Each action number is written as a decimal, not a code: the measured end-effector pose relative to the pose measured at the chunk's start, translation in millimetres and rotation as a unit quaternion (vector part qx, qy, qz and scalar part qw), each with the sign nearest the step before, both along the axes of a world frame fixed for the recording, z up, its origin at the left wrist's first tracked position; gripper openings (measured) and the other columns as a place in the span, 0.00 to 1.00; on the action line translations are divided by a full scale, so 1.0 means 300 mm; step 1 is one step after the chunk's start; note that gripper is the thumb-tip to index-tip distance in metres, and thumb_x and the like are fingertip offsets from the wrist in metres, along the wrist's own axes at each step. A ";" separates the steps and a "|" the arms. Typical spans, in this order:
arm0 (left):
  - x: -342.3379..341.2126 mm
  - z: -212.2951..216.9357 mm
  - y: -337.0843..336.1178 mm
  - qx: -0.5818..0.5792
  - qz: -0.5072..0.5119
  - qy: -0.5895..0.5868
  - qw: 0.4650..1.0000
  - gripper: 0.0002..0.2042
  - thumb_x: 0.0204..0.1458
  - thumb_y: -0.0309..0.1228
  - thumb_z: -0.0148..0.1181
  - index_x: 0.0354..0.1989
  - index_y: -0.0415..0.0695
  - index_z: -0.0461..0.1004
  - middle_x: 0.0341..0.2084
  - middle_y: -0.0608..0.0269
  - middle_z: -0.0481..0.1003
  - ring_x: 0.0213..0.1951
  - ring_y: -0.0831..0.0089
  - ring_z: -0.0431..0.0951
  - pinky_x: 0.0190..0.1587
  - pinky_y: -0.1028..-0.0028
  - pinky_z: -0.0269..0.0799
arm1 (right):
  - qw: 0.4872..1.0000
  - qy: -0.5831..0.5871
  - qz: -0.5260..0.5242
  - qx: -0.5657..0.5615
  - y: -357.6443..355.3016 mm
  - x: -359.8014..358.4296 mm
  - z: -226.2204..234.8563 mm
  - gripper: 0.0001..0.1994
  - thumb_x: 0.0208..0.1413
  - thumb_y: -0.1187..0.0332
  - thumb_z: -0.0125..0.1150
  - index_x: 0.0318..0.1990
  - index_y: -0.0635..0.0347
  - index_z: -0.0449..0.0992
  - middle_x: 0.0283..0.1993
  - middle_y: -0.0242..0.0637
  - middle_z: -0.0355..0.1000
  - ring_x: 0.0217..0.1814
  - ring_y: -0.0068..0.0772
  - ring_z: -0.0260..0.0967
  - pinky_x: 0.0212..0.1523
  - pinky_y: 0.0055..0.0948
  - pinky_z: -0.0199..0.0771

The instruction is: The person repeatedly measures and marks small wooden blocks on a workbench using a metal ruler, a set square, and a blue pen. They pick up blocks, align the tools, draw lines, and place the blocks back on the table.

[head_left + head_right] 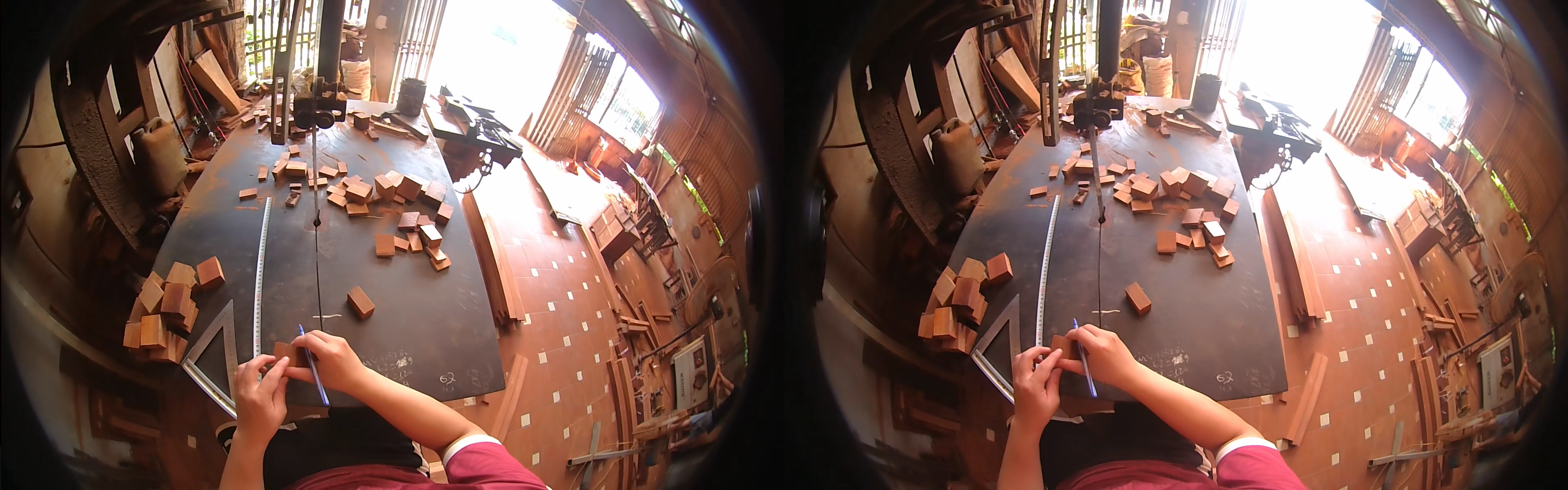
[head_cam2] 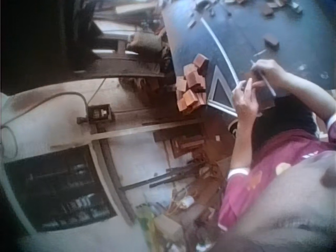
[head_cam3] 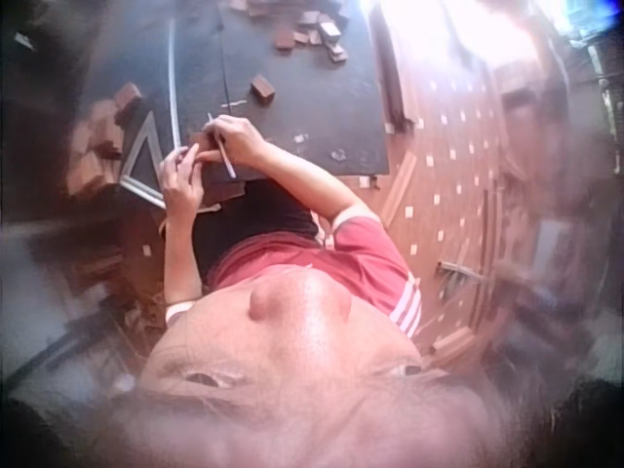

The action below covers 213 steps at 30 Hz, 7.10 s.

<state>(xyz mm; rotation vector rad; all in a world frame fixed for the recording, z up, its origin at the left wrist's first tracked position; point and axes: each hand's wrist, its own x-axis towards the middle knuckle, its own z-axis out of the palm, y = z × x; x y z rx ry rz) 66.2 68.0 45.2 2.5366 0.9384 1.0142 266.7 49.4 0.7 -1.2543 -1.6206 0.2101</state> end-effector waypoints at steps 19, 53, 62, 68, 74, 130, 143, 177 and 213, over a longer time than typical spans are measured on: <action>0.025 -0.020 0.063 -0.030 -0.023 -0.042 0.998 0.07 0.46 0.18 0.67 0.34 0.41 0.80 0.37 0.56 0.78 0.41 0.54 0.77 0.44 0.60 0.75 | 0.997 0.020 0.046 -0.054 0.002 0.010 0.027 0.34 0.41 0.47 0.82 0.49 0.63 0.77 0.40 0.45 0.75 0.40 0.50 0.78 0.41 0.40 0.80; -0.025 -0.038 0.071 -0.152 -0.006 -0.072 0.986 0.06 0.50 0.20 0.68 0.33 0.41 0.75 0.34 0.53 0.77 0.38 0.52 0.77 0.43 0.60 0.73 | 0.996 -0.063 0.021 -0.052 -0.010 -0.007 0.038 0.27 0.49 0.50 0.76 0.49 0.57 0.77 0.41 0.41 0.76 0.43 0.47 0.79 0.41 0.39 0.80; -0.028 -0.048 0.096 -0.125 -0.016 -0.018 0.992 0.07 0.51 0.19 0.64 0.32 0.40 0.70 0.30 0.54 0.72 0.33 0.54 0.74 0.36 0.61 0.69 | 0.998 -0.058 0.029 -0.022 -0.002 -0.006 0.032 0.26 0.47 0.52 0.79 0.48 0.57 0.78 0.40 0.40 0.76 0.39 0.44 0.78 0.39 0.36 0.81; 0.014 -0.074 0.068 -0.003 0.012 0.008 1.000 0.08 0.49 0.19 0.62 0.31 0.42 0.69 0.31 0.55 0.73 0.36 0.52 0.74 0.41 0.57 0.68 | 0.998 -0.056 0.029 -0.027 -0.012 0.006 0.019 0.26 0.48 0.53 0.78 0.49 0.57 0.77 0.42 0.39 0.77 0.40 0.44 0.79 0.41 0.35 0.81; 0.042 -0.112 0.058 0.066 0.042 -0.004 0.997 0.07 0.48 0.18 0.59 0.31 0.43 0.68 0.32 0.55 0.72 0.36 0.52 0.73 0.41 0.56 0.66 | 0.998 -0.017 -0.015 -0.059 -0.023 0.007 0.018 0.25 0.48 0.55 0.79 0.47 0.60 0.78 0.39 0.41 0.76 0.38 0.46 0.78 0.39 0.37 0.80; -0.767 0.211 0.716 -0.154 0.344 -0.006 0.926 0.45 0.37 0.41 0.79 0.66 0.39 0.65 0.57 0.44 0.76 0.57 0.54 0.79 0.60 0.62 0.74 | 0.984 -0.073 -0.164 -0.025 -0.229 0.380 0.224 0.12 0.56 0.76 0.69 0.47 0.60 0.80 0.45 0.42 0.79 0.38 0.30 0.79 0.32 0.24 0.78; -0.895 -0.015 1.050 -0.421 0.211 0.021 0.882 0.41 0.39 0.25 0.66 0.69 0.32 0.62 0.54 0.49 0.75 0.56 0.62 0.76 0.61 0.67 0.71 | 0.971 -0.113 -0.209 0.001 -0.260 0.582 0.261 0.13 0.50 0.78 0.72 0.45 0.60 0.80 0.39 0.43 0.80 0.34 0.33 0.78 0.33 0.28 0.76; -1.241 -0.881 -0.421 -0.550 0.506 0.209 0.631 0.28 0.63 0.30 0.62 0.69 0.36 0.63 0.65 0.49 0.69 0.65 0.59 0.69 0.67 0.62 0.65 | 0.869 -0.251 -0.352 -0.242 0.627 1.350 0.094 0.31 0.42 0.59 0.82 0.56 0.55 0.79 0.50 0.49 0.80 0.54 0.51 0.79 0.56 0.46 0.78; -0.284 -0.077 -0.094 -0.149 0.305 -0.091 0.936 0.13 0.51 0.27 0.71 0.43 0.39 0.77 0.37 0.55 0.76 0.29 0.63 0.73 0.36 0.64 0.73 | 0.962 -0.111 0.084 -0.236 0.013 0.093 0.127 0.30 0.42 0.65 0.83 0.54 0.60 0.78 0.49 0.43 0.78 0.54 0.47 0.75 0.54 0.41 0.77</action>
